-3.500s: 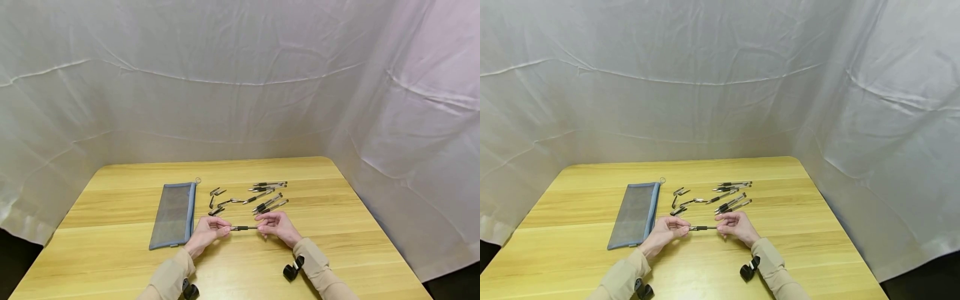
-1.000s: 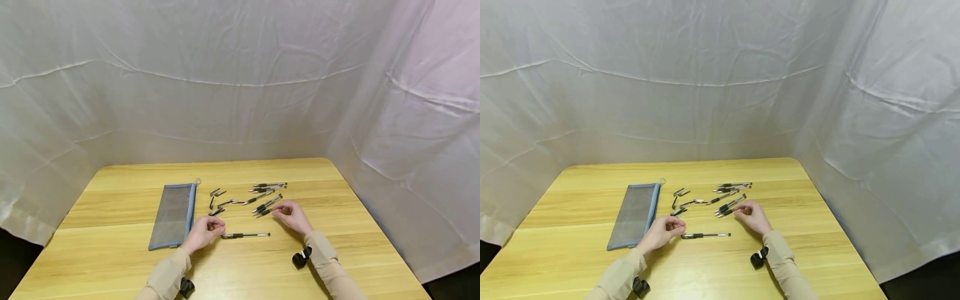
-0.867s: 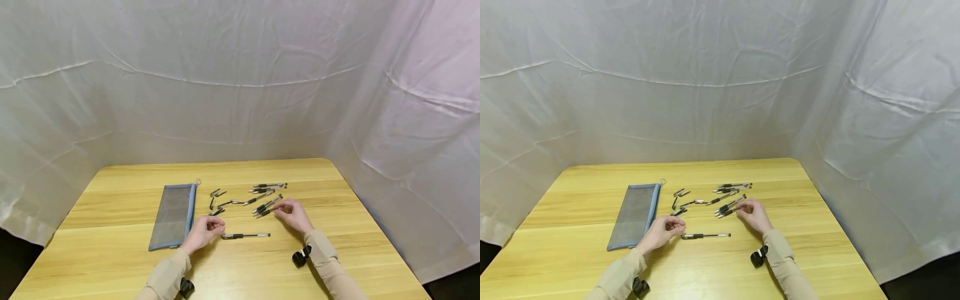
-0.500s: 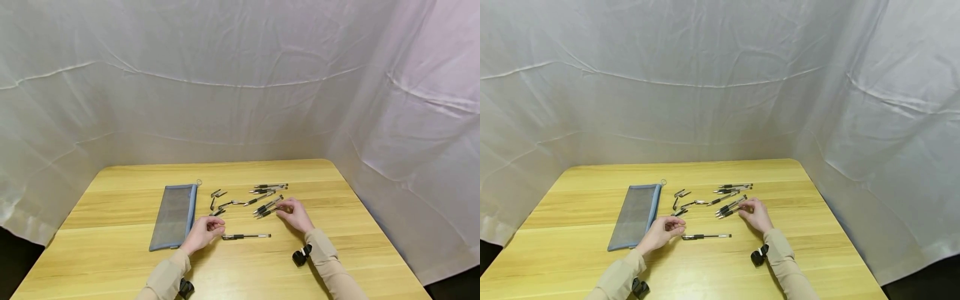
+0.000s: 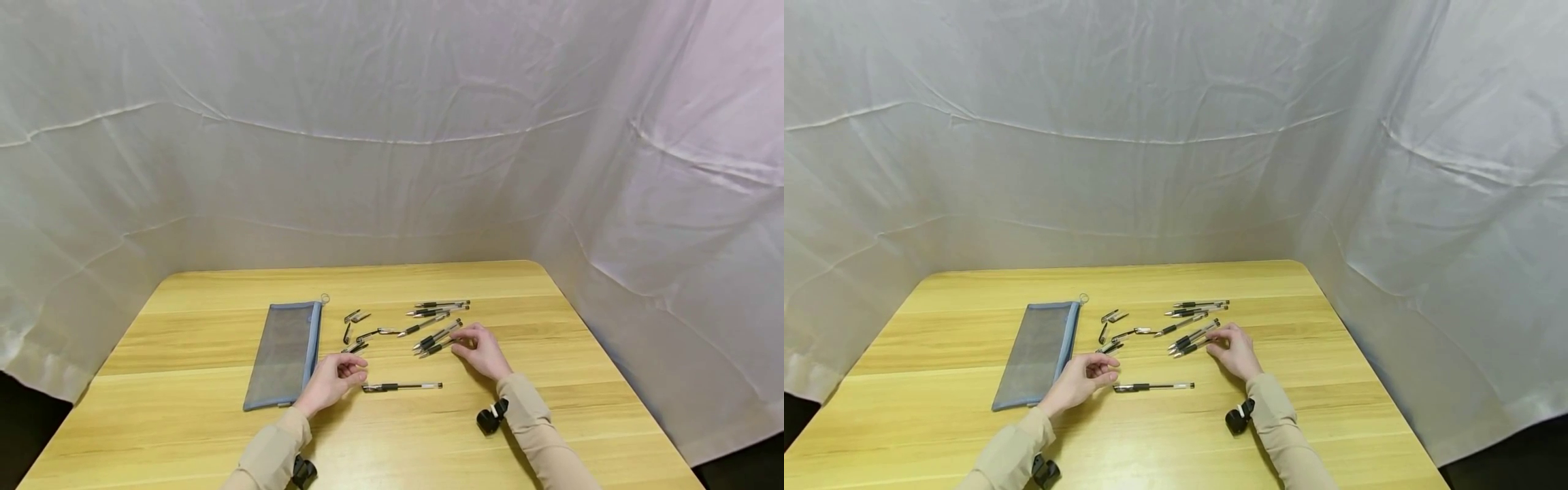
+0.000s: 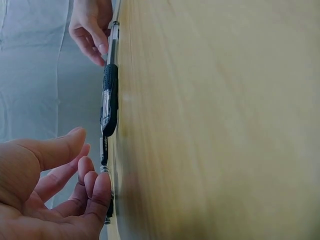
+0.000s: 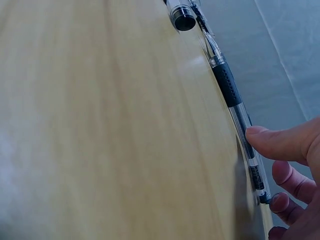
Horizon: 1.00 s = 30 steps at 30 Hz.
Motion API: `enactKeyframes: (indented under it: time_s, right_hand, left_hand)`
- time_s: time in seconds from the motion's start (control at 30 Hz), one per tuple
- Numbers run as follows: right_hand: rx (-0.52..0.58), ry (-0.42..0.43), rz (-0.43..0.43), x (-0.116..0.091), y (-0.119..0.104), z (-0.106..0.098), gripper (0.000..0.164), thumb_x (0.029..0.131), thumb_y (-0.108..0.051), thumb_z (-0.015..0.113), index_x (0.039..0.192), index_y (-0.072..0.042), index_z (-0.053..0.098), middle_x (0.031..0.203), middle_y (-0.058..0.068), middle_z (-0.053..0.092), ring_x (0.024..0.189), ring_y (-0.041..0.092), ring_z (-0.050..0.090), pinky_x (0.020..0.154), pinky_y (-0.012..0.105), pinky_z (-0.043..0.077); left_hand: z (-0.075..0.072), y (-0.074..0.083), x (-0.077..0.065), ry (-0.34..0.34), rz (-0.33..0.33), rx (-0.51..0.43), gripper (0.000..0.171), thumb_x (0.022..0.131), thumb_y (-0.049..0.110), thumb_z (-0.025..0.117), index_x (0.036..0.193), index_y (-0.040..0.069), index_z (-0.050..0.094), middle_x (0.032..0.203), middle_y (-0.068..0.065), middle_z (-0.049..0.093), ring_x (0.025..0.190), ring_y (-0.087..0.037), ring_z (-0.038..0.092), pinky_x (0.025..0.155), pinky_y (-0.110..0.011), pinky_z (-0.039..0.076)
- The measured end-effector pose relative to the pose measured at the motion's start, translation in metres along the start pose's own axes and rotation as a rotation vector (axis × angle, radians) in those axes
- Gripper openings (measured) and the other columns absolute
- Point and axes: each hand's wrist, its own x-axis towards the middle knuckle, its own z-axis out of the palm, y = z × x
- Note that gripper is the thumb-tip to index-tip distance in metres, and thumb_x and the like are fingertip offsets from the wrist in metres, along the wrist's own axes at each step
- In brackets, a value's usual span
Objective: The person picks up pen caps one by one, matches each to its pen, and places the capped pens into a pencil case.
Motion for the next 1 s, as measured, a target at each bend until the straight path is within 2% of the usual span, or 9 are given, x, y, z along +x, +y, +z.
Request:
enactKeyframes:
  time_s: [0.3, 0.5, 0.6, 0.77, 1.0]
  right_hand:
    - [-0.019, 0.002, -0.010, 0.0002, -0.0018, 0.0010, 0.022, 0.083, -0.004, 0.077, 0.105, -0.004, 0.076, 0.105, 0.013, 0.067, 0.102, 0.029, 0.061, 0.098, 0.051, 0.048]
    - [-0.076, 0.003, -0.032, -0.0003, -0.0022, 0.0015, 0.015, 0.082, -0.005, 0.079, 0.096, -0.009, 0.078, 0.100, 0.009, 0.068, 0.099, 0.029, 0.060, 0.101, 0.056, 0.035]
    - [-0.071, -0.004, -0.020, -0.0005, -0.0030, 0.0010, 0.013, 0.081, -0.006, 0.080, 0.092, -0.012, 0.078, 0.099, 0.008, 0.067, 0.102, 0.030, 0.057, 0.102, 0.059, 0.028]
    - [-0.085, -0.020, -0.025, -0.0022, -0.0014, 0.0005, 0.009, 0.080, -0.009, 0.081, 0.087, -0.013, 0.077, 0.095, 0.008, 0.062, 0.103, 0.033, 0.051, 0.102, 0.063, 0.025]
    - [-0.072, -0.037, -0.022, -0.0040, 0.0022, 0.0024, 0.007, 0.081, -0.013, 0.082, 0.087, -0.014, 0.077, 0.106, 0.012, 0.063, 0.116, 0.040, 0.048, 0.105, 0.064, 0.022]
  left_hand:
    - [-0.0004, -0.0012, -0.0007, -0.001, -0.002, 0.001, 0.018, 0.090, 0.009, 0.074, 0.106, 0.000, 0.072, 0.087, -0.007, 0.066, 0.075, -0.011, 0.055, 0.066, -0.019, 0.046]
    - [-0.0005, -0.0020, -0.0003, -0.005, 0.002, -0.005, 0.018, 0.090, 0.009, 0.073, 0.106, 0.000, 0.072, 0.087, -0.007, 0.066, 0.075, -0.011, 0.054, 0.066, -0.019, 0.046]
    - [-0.0006, -0.0023, -0.0005, -0.005, -0.001, -0.012, 0.019, 0.090, 0.008, 0.073, 0.107, 0.000, 0.072, 0.088, -0.007, 0.066, 0.076, -0.012, 0.055, 0.067, -0.019, 0.047]
    - [-0.0011, -0.0029, -0.0011, -0.004, -0.003, -0.019, 0.019, 0.091, 0.009, 0.073, 0.108, -0.001, 0.072, 0.088, -0.007, 0.066, 0.076, -0.012, 0.055, 0.067, -0.019, 0.046]
    - [-0.0018, -0.0032, -0.0013, 0.005, -0.005, -0.023, 0.019, 0.090, 0.008, 0.073, 0.107, -0.001, 0.072, 0.088, -0.008, 0.065, 0.076, -0.011, 0.054, 0.067, -0.019, 0.046]
